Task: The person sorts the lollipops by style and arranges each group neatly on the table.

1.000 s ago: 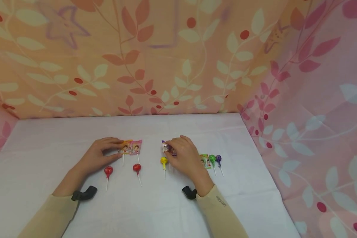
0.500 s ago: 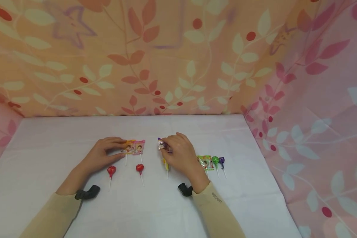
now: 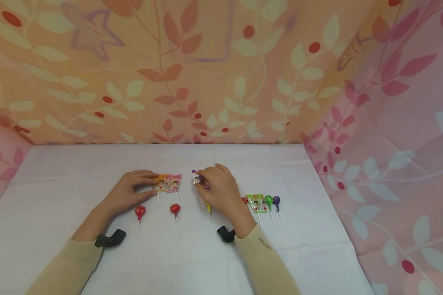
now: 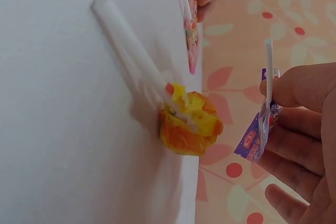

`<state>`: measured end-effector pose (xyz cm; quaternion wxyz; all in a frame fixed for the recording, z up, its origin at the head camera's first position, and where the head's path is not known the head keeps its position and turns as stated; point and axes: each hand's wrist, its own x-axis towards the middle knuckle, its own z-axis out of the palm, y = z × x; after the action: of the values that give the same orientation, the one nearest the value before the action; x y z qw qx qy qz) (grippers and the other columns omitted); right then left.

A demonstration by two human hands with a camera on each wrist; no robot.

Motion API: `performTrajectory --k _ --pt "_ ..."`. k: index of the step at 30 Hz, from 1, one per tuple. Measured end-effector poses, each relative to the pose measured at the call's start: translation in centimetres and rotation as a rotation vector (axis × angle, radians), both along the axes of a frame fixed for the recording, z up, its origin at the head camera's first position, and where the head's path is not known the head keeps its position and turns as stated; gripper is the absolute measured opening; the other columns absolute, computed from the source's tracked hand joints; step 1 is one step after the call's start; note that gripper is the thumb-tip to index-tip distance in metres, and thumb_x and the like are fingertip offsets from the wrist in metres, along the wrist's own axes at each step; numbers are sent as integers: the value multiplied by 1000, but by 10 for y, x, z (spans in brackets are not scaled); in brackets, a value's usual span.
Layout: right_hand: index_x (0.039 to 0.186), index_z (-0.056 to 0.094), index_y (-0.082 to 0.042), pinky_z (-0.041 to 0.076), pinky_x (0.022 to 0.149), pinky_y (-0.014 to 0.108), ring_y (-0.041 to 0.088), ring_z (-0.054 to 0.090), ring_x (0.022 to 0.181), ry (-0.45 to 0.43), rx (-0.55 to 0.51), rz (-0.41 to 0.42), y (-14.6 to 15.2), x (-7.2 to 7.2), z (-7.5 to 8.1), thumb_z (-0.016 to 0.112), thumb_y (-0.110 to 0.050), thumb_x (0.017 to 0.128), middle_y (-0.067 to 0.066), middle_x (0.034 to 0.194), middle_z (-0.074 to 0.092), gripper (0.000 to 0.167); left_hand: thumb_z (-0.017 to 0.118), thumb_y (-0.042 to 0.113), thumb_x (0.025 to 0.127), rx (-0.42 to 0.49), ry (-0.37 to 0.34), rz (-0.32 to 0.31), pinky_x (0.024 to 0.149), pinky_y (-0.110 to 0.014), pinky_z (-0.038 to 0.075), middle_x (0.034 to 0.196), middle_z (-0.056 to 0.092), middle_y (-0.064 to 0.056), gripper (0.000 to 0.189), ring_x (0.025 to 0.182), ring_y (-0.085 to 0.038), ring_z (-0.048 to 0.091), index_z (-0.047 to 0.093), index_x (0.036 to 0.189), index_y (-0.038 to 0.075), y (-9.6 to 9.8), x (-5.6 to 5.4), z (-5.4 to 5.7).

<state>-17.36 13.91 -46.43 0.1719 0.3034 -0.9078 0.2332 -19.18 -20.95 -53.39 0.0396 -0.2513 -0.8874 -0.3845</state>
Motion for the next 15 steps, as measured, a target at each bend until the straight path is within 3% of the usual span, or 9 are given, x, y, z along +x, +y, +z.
performTrajectory --k 6,15 --pt "122 80 -7 46 120 55 21 75 105 3 -25 23 -5 -4 -1 88 -20 92 2 103 80 33 94 20 88 4 -4 -1 119 -60 36 139 73 2 38 141 -29 57 84 125 20 -1 0 0" --pt "123 80 -8 44 123 50 19 74 108 -12 -11 17 -17 -7 -2 87 -24 94 1 108 81 33 94 21 89 1 -2 -2 118 -59 36 139 73 2 38 140 -28 58 84 125 20 0 0 2"
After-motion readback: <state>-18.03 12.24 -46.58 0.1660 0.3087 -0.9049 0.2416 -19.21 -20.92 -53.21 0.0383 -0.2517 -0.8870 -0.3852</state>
